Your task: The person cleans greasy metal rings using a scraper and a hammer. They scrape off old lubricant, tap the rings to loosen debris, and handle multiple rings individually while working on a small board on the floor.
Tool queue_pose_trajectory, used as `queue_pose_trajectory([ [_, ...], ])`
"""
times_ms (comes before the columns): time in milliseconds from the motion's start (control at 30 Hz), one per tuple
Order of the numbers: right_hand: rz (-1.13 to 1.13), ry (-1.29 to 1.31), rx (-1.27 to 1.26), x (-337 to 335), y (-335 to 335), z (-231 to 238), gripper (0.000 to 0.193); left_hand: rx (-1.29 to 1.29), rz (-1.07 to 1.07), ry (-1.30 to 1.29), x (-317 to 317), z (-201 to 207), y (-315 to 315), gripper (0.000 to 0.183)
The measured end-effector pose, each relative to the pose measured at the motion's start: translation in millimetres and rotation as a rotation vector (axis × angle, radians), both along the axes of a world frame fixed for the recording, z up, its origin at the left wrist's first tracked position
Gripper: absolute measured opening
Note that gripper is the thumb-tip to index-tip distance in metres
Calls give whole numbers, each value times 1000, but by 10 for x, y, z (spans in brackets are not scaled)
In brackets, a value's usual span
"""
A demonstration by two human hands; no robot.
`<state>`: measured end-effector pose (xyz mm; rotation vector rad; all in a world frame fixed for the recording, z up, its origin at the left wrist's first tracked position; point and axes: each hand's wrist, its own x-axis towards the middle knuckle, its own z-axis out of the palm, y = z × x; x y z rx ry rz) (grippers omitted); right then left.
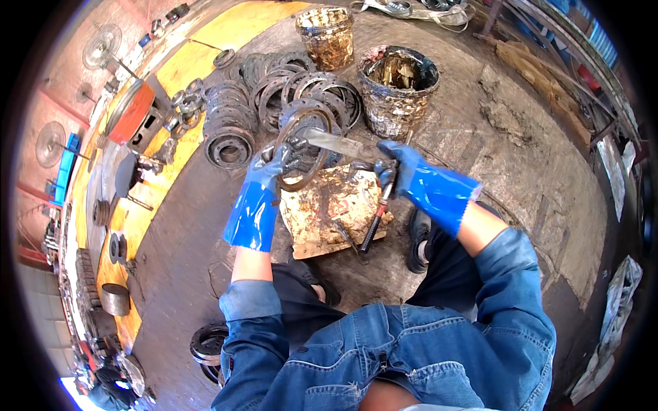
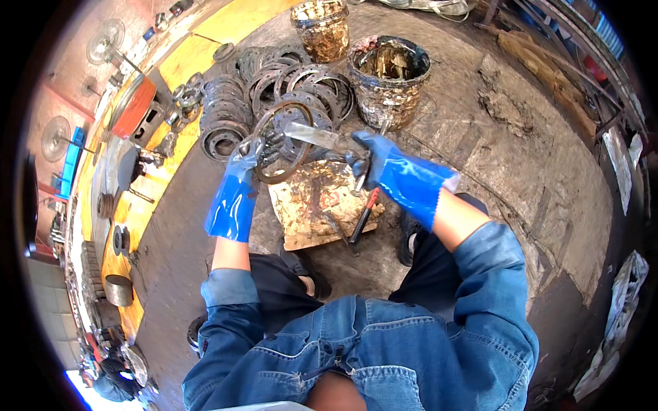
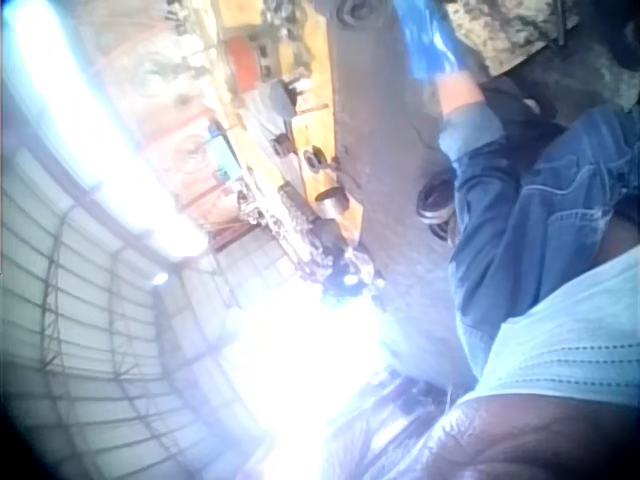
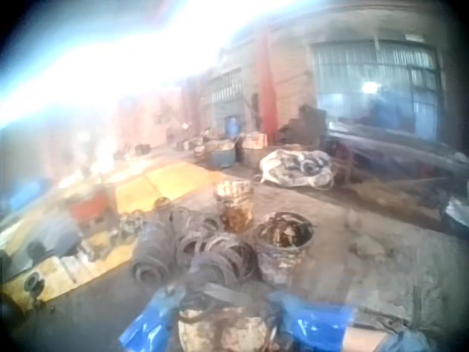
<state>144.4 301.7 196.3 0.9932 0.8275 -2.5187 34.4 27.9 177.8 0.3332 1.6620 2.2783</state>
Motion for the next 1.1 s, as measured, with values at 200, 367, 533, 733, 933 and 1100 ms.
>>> queue_pose_trajectory([
  [200, -193, 20, -183, -15, 10, -46, 18, -536, -42, 8, 367, 273, 51, 31],
  [367, -22, 154, -69, 42, -136, 67, 24, -675, -220, 3, 311, -16, -138, 36],
  [533, 37, 175, 110, 168, -74, -123, 27, -495, 58, 78, 72, 128, -138, 38],
  [733, 84, 240, 168, 96, -147, -211, 38, -1070, -79, 426, -485, 644, 270, 32],
  [933, 190, 325, 391, -77, 14, -777, 48, -1596, -533, 564, -278, 911, 1077, 36],
  [1100, 580, 373, 1068, 357, 111, 103, 39, -1664, -408, 494, 153, 986, 1052, 31],
])
